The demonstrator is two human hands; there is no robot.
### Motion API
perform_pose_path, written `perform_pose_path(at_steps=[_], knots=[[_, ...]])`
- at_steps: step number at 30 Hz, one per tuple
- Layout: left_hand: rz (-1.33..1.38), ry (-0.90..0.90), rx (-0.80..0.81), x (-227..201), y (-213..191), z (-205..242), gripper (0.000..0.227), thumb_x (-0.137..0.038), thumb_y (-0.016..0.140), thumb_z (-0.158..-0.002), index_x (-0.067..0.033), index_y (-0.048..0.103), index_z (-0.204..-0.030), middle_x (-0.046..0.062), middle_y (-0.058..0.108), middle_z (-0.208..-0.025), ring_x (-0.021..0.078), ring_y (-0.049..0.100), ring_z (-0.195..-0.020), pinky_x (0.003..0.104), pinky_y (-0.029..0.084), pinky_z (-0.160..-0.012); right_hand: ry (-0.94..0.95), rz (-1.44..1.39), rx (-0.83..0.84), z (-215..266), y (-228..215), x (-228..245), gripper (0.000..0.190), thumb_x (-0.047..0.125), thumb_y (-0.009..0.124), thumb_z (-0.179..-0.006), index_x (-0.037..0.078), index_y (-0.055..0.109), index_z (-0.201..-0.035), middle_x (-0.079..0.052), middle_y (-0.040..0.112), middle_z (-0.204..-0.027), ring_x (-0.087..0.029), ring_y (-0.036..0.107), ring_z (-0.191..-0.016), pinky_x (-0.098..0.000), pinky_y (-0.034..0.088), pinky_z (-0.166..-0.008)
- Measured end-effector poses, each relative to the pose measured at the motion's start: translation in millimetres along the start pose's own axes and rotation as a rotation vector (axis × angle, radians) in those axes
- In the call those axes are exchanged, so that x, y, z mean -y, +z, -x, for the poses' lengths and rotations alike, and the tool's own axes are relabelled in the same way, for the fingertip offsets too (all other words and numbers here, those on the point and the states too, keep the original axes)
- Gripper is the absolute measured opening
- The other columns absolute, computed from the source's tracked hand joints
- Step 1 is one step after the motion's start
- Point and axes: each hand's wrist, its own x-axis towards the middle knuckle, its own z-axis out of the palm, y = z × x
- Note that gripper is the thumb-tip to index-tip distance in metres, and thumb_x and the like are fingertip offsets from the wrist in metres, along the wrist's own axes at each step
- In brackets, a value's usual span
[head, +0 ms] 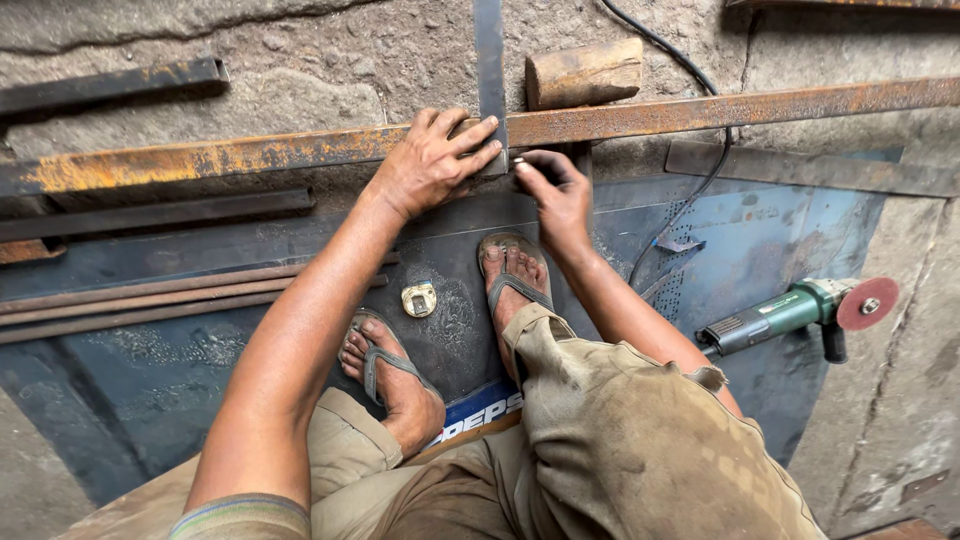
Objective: The person measures a long metal bar with a tape measure, marks it, and cuts it with an angle grinder. The person repeats the measuring and cutting process on the same bar to produce multiple pieces.
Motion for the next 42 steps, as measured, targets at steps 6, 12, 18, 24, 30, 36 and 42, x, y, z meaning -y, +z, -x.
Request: perform_pose_path(at_steps=[6,12,18,24,30,36,42], knots=[[0.003,-0.037,0.046,-1,3,0,0.068,-0.033,0.085,-0.074,-0.0207,0.066,-0.138,0.003,0.055,-0.153,0.0298,0.052,-0.13,0.049,0.043,-0.105,-0.119,0.423,0.072,-16,-12,43,0.017,0.011,0.073,-0.098,0.002,0.074,-0.112,-0.004,0.074,-0.096,-0.012,0.07,-0.085,-0.0281,0.06,-0.077],[0.001,-0.074,0.054,-2,6,-1,0.071,-0.034,0.087,-0.068,-0.0231,0.069,-0.136,0.0,0.055,-0.154,0.028,0.051,-0.13,0.048,0.043,-0.104,-0.493,0.874,0.18,-46,5,68,0.012,0.007,0.079,-0.095,0.004,0.075,-0.106,-0.009,0.076,-0.098,-0.017,0.074,-0.09,-0.0323,0.058,-0.082],[-0.01,-0.084,0.029,-2,10,1,0.069,-0.034,0.088,-0.067,-0.0231,0.071,-0.134,-0.001,0.055,-0.153,0.0267,0.051,-0.13,0.047,0.042,-0.106,-0.539,0.907,0.253,-57,13,75,0.01,0.007,0.08,-0.094,0.004,0.076,-0.103,-0.011,0.073,-0.096,-0.022,0.074,-0.088,-0.0338,0.058,-0.08],[-0.018,-0.084,0.034,-2,11,0,0.07,-0.036,0.088,-0.067,-0.0211,0.072,-0.133,0.0,0.055,-0.153,0.0278,0.05,-0.129,0.048,0.042,-0.106,-0.526,0.915,0.222,-58,17,74,0.01,0.006,0.079,-0.093,0.004,0.077,-0.102,-0.011,0.073,-0.094,-0.022,0.074,-0.086,-0.0348,0.058,-0.079],[-0.04,-0.092,0.009,-4,11,1,0.069,-0.036,0.088,-0.067,-0.0213,0.073,-0.132,-0.001,0.054,-0.154,0.0261,0.05,-0.131,0.047,0.041,-0.107,-0.609,0.964,0.288,-60,9,68,0.01,0.006,0.078,-0.096,0.004,0.075,-0.106,-0.012,0.072,-0.097,-0.025,0.073,-0.087,-0.0369,0.058,-0.078],[-0.039,-0.099,0.034,-5,13,2,0.071,-0.037,0.089,-0.065,-0.0202,0.073,-0.132,0.0,0.055,-0.154,0.0268,0.05,-0.132,0.048,0.041,-0.106,-0.773,1.21,0.363,-75,-1,56,0.014,0.006,0.078,-0.095,0.005,0.071,-0.107,-0.013,0.07,-0.1,-0.029,0.071,-0.088,-0.0419,0.058,-0.08],[-0.007,-0.093,0.059,-2,13,-1,0.073,-0.037,0.089,-0.065,-0.0192,0.072,-0.134,0.002,0.053,-0.154,0.0281,0.049,-0.132,0.049,0.039,-0.107,-0.491,1.283,0.601,-36,-7,65,0.015,0.008,0.082,-0.082,0.003,0.073,-0.094,-0.019,0.067,-0.088,-0.036,0.067,-0.079,-0.0461,0.056,-0.073]])
